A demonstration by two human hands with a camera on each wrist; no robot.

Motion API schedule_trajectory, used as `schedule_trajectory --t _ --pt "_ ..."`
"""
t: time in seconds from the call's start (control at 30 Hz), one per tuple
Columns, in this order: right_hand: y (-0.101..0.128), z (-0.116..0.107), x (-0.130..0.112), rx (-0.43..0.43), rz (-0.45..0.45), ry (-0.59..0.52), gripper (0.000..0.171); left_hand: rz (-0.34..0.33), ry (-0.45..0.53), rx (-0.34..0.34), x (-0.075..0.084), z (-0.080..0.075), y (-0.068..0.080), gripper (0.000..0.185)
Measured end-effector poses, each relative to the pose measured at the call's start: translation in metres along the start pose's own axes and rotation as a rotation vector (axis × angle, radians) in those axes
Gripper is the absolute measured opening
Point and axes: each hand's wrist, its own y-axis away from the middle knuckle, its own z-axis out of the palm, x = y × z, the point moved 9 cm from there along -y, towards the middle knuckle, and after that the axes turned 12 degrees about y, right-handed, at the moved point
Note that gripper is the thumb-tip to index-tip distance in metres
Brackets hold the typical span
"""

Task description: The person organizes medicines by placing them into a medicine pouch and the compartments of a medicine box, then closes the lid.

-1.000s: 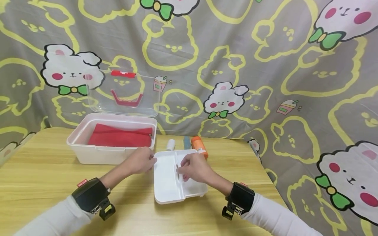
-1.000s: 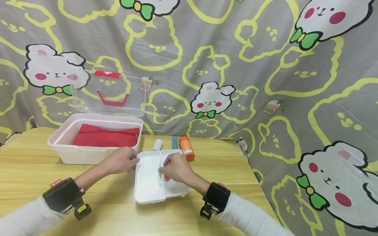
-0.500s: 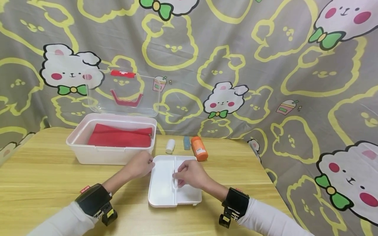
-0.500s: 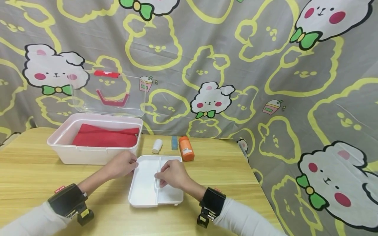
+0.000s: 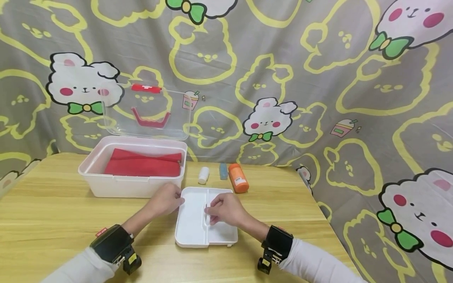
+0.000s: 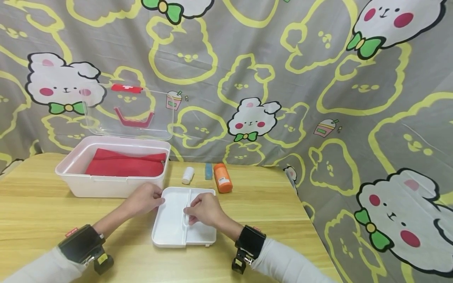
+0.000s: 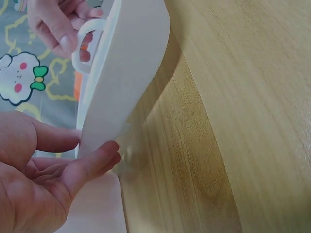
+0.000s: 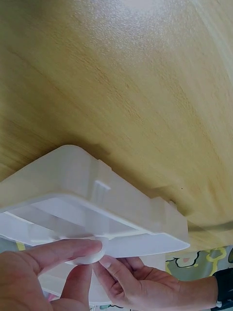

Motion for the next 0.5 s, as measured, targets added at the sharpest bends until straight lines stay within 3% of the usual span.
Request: schedule_trajectory --t 0.17,0.5 --pt "-0.001 0.001 0.001 0.009 0.002 -0.01 0.016 0.008 0.008 0.008 -0.003 0.0 0.001 0.016" --pt "-0.002 0.002 0.004 0.007 0.006 -0.011 0.017 -0.036 -0.007 0.031 -0.013 0.003 0.001 0.012"
